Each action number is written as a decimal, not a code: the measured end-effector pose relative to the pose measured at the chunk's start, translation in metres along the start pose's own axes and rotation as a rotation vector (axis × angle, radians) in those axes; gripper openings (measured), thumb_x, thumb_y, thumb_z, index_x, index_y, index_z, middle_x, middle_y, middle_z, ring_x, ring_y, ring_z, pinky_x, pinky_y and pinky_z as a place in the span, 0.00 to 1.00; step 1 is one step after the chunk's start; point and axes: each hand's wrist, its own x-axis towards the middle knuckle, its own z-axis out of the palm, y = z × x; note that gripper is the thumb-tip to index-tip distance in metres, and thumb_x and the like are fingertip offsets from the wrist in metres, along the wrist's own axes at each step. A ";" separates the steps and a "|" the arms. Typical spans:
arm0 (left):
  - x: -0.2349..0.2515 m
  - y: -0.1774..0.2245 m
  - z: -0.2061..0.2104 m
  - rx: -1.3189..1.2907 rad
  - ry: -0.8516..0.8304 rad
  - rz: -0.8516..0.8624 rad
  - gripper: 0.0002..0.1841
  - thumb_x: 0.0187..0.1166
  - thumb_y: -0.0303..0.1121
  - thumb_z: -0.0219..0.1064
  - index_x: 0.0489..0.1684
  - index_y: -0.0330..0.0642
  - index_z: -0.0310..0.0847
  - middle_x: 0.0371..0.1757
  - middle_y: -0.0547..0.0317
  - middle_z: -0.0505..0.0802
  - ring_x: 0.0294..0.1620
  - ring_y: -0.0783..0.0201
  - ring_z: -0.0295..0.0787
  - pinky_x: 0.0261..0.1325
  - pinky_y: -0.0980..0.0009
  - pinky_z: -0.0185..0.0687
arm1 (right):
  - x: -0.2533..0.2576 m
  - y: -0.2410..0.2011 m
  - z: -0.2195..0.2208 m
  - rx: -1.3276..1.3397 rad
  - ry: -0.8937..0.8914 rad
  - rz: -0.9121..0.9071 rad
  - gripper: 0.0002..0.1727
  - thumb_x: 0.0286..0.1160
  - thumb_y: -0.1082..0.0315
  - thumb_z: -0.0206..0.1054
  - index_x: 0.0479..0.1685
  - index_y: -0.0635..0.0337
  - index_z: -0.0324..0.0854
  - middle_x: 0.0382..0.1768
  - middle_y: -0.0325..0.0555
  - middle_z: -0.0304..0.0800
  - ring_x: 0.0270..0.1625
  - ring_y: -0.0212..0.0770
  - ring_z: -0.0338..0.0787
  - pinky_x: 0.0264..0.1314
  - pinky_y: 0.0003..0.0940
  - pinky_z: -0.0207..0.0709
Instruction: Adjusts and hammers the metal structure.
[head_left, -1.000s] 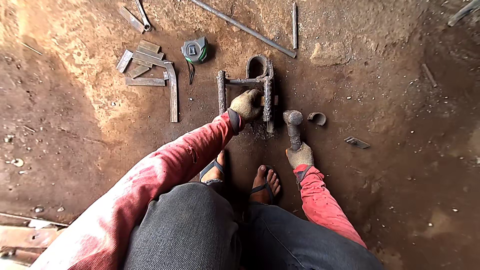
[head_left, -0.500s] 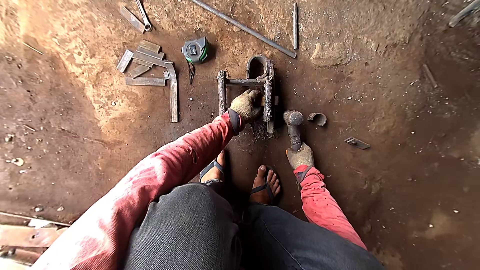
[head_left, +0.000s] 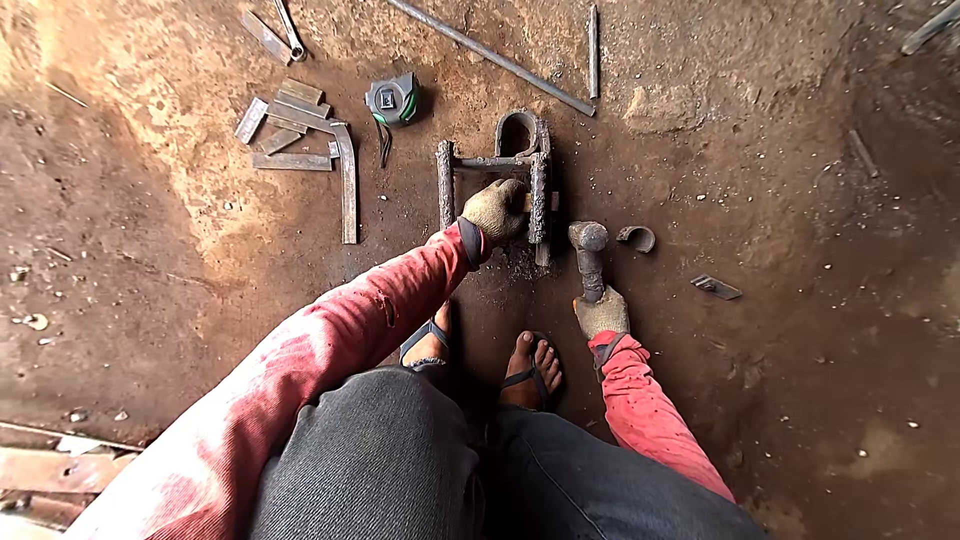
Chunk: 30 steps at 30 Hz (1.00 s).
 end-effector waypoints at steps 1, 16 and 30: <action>-0.001 0.001 -0.001 0.000 -0.006 -0.007 0.24 0.70 0.45 0.75 0.65 0.48 0.85 0.60 0.51 0.92 0.62 0.51 0.90 0.63 0.42 0.84 | 0.006 0.003 0.001 -0.002 -0.016 0.010 0.19 0.83 0.70 0.66 0.65 0.77 0.79 0.61 0.76 0.86 0.68 0.68 0.86 0.74 0.63 0.74; 0.000 0.000 0.002 0.026 0.009 0.003 0.24 0.70 0.46 0.74 0.65 0.50 0.85 0.61 0.53 0.92 0.62 0.52 0.90 0.63 0.43 0.85 | 0.084 0.072 0.040 -0.024 0.108 -0.176 0.22 0.71 0.62 0.73 0.60 0.67 0.84 0.51 0.61 0.92 0.57 0.56 0.92 0.64 0.58 0.81; -0.004 0.006 0.000 0.089 0.002 -0.015 0.22 0.74 0.43 0.72 0.67 0.51 0.84 0.65 0.54 0.91 0.63 0.52 0.91 0.62 0.42 0.85 | 0.055 0.066 0.029 0.608 0.019 -0.204 0.21 0.72 0.71 0.76 0.61 0.68 0.79 0.24 0.48 0.86 0.13 0.38 0.82 0.13 0.35 0.82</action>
